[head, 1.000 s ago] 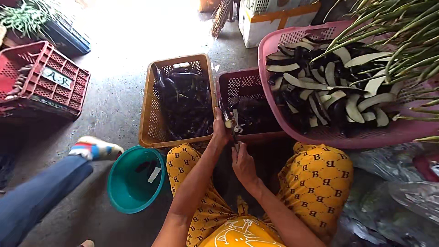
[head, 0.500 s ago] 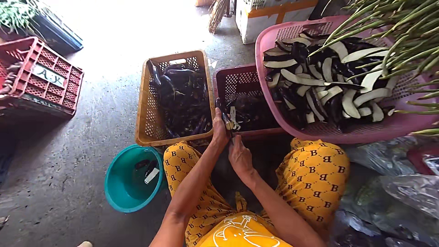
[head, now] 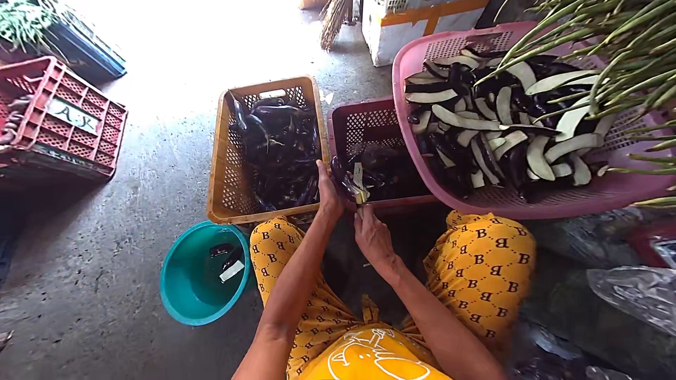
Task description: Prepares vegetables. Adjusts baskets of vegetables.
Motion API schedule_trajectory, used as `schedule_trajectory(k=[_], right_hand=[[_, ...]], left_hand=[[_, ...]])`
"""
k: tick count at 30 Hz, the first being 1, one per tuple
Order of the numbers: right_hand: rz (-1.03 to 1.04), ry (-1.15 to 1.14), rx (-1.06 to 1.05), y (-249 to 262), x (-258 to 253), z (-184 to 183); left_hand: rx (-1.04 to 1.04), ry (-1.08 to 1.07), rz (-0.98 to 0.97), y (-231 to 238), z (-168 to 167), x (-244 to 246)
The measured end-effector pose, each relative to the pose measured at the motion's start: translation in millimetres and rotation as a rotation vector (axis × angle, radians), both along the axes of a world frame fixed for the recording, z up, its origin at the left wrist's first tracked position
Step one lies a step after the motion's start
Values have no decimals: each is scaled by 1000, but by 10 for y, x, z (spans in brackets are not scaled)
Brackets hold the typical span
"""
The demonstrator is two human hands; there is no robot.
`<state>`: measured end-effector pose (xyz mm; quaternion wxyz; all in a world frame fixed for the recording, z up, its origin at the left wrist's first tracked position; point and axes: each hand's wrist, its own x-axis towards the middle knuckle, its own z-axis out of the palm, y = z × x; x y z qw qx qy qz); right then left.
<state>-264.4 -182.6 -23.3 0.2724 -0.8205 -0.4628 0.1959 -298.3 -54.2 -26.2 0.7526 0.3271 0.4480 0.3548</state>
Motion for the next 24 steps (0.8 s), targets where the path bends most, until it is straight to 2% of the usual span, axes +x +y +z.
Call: schedule_trajectory(k=[4,7,14,17,21,24], right_hand=[[-11,-12,8,-50,-29,11],[-20,-28,27,-47,-74,-101],[33,73,-115,165,-61,-179],[65,115,-198,242,-4,-92],[77,260,-285,228,302,280],[73,439,-317,153,615,475]], left_hand=[[91,102,22,-28,7,78],[73,115,72,-84,-4,82],[23,160,101,-190,-85,86],[4,160,107,-188,-76,93],[-46,84,-51,-28,70,-5],[40,40,-251,126,172,-168]])
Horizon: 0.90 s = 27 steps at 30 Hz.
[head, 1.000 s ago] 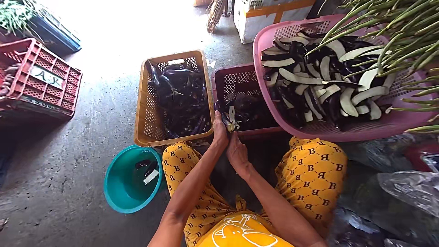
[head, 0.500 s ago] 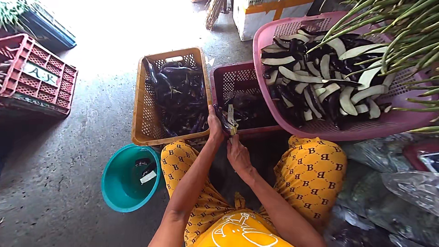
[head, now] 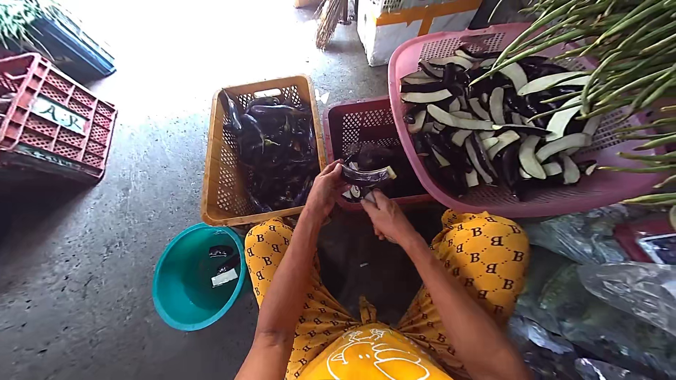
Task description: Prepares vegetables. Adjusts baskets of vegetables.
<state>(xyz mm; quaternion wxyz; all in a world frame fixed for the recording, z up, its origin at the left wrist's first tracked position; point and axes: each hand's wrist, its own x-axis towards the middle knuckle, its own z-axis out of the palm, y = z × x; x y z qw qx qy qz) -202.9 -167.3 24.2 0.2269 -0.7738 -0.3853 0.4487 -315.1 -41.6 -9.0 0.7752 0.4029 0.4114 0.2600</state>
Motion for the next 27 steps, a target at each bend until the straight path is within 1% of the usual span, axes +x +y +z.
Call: schedule_trajectory(k=[1,3,5,9,12,18,21,23,24,26,27], right_hand=[[-16,36,9,-17,67,22],[-32,48,27,-25,131,7],[-46,31,54,-14,111,-77],[-72,35,80,50,8,-281],[-94,97,108,79,-41,-398],[-120,271,173,122,-18,-511],[-168,345,247,96,70,-539],[-279,372,364,49,70,-571],[-326,409,392,24,69,-561],[-377,473,387,-4,63,-537],[-382,487,380,-7,63,-540]], left_hand=[[16,-38,-48,28,34,-32],[31,-104,-61,26,53,-26],[31,-147,-8,-31,20,19],[-38,-182,117,-203,-103,119],[-62,-156,168,-302,-179,168],[-87,-163,221,-427,-284,240],[-59,-92,160,-333,-239,221],[77,44,107,-183,-239,141],[240,189,92,-118,-278,97],[651,529,115,-69,-347,52],[819,638,94,-72,-372,51]])
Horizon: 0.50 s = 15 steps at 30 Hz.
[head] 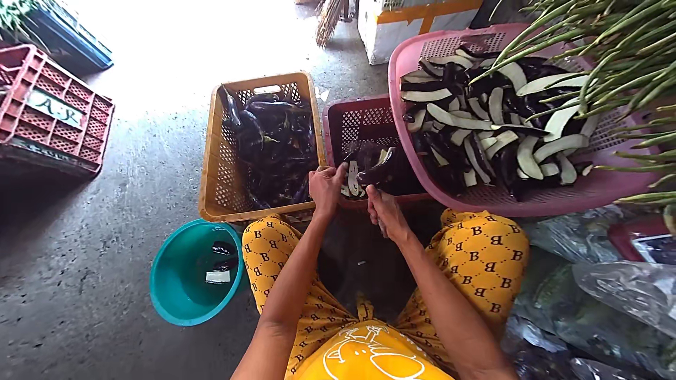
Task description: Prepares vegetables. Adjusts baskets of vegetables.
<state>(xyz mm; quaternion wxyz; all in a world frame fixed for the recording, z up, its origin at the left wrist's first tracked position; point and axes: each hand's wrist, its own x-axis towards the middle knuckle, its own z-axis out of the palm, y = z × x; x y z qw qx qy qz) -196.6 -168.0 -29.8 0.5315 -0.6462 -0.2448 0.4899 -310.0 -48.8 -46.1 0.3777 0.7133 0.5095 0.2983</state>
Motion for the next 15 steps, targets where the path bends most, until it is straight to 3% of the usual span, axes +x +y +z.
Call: schedule_trajectory(k=[2,4,7,9,12,15], right_hand=[[4,22,-5,-15,-10,-20],[-6,72,-2,-27,-30,-31],[-2,178,68,-34,-30,-42],[51,233,123,-35,-34,-55],[157,206,111,-19,-61,-48],[218,-14,83,3,-91,-109]], left_hand=[[169,123,-110,-29,-71,39],[206,189,-230,-47,-91,61],[133,8,-132,-90,-28,58],[-201,-192,-69,-100,27,84],[-874,-455,-273,-81,169,101],[-1039,-694,-364,-150,146,137]])
